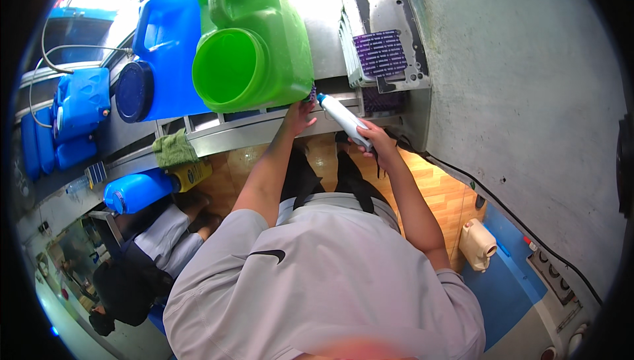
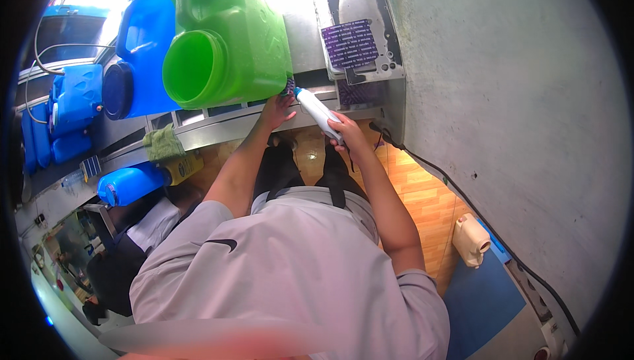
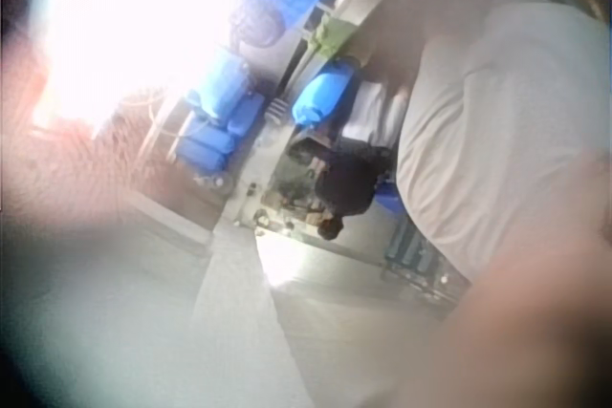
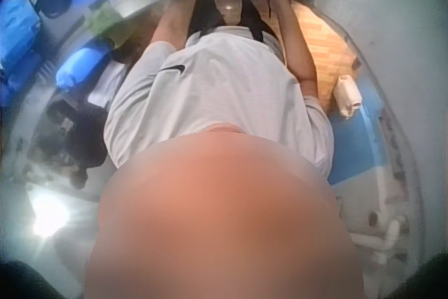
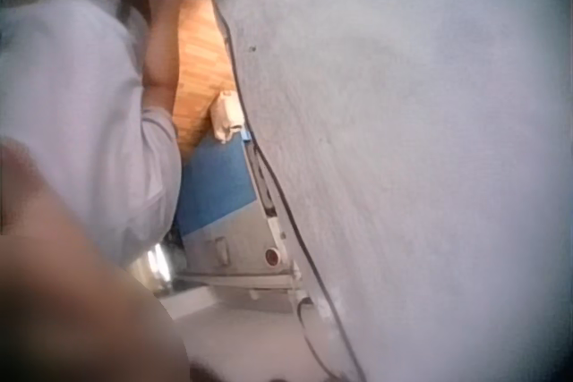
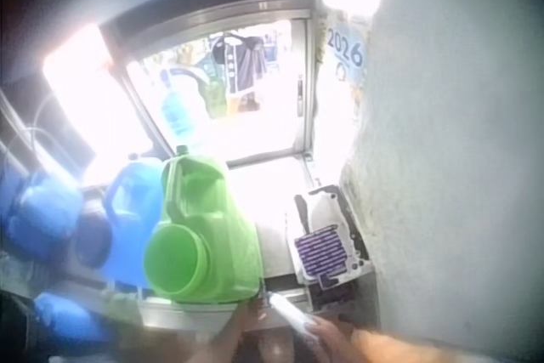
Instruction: The person wipes a stainless steel counter with a green cloth, then rinses the cloth under running water at a sink. They return to the counter, wipe it again, and apply a cleaning agent from a white bottle to the counter edge.
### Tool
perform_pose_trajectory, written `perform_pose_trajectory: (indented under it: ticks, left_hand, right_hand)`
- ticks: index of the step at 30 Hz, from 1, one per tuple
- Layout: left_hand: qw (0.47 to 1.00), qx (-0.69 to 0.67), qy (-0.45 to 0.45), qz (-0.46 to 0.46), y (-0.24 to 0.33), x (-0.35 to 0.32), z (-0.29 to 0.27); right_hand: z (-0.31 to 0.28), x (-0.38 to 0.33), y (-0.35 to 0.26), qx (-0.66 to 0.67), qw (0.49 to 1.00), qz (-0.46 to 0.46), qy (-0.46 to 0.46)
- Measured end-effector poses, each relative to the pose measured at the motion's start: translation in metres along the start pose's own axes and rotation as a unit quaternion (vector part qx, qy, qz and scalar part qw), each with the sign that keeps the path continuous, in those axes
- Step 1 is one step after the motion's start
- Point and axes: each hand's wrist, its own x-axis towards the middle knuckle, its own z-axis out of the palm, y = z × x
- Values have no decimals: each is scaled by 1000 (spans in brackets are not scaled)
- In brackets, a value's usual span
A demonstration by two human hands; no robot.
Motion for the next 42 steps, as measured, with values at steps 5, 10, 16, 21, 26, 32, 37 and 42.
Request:
perform_pose_trajectory:
  ticks: [5,10,16,21,26,32,37,42]
  left_hand:
    - [1000,6,1,3,0,-4,3]
    - [1000,-2,9,2,-1,-3,3]
    - [1000,-11,7,0,-4,1,-2]
    - [1000,16,-23,14,-7,3,-6]
    - [1000,-3,-6,13,-10,2,-3]
    - [999,-25,21,-4,-14,6,1]
    - [1000,-22,-4,2,-16,10,-3]
    - [1000,-16,-18,-9,-15,7,-4]
  right_hand:
    - [1,7,2,33,999,0,-1]
    - [2,12,2,32,999,14,0]
    - [2,14,2,26,1000,15,-7]
    - [3,13,3,1,1000,10,-12]
    - [10,7,4,-41,998,-3,37]
    - [17,2,3,-56,998,0,28]
    - [25,2,1,-74,995,3,72]
    - [26,0,-4,-87,994,1,69]
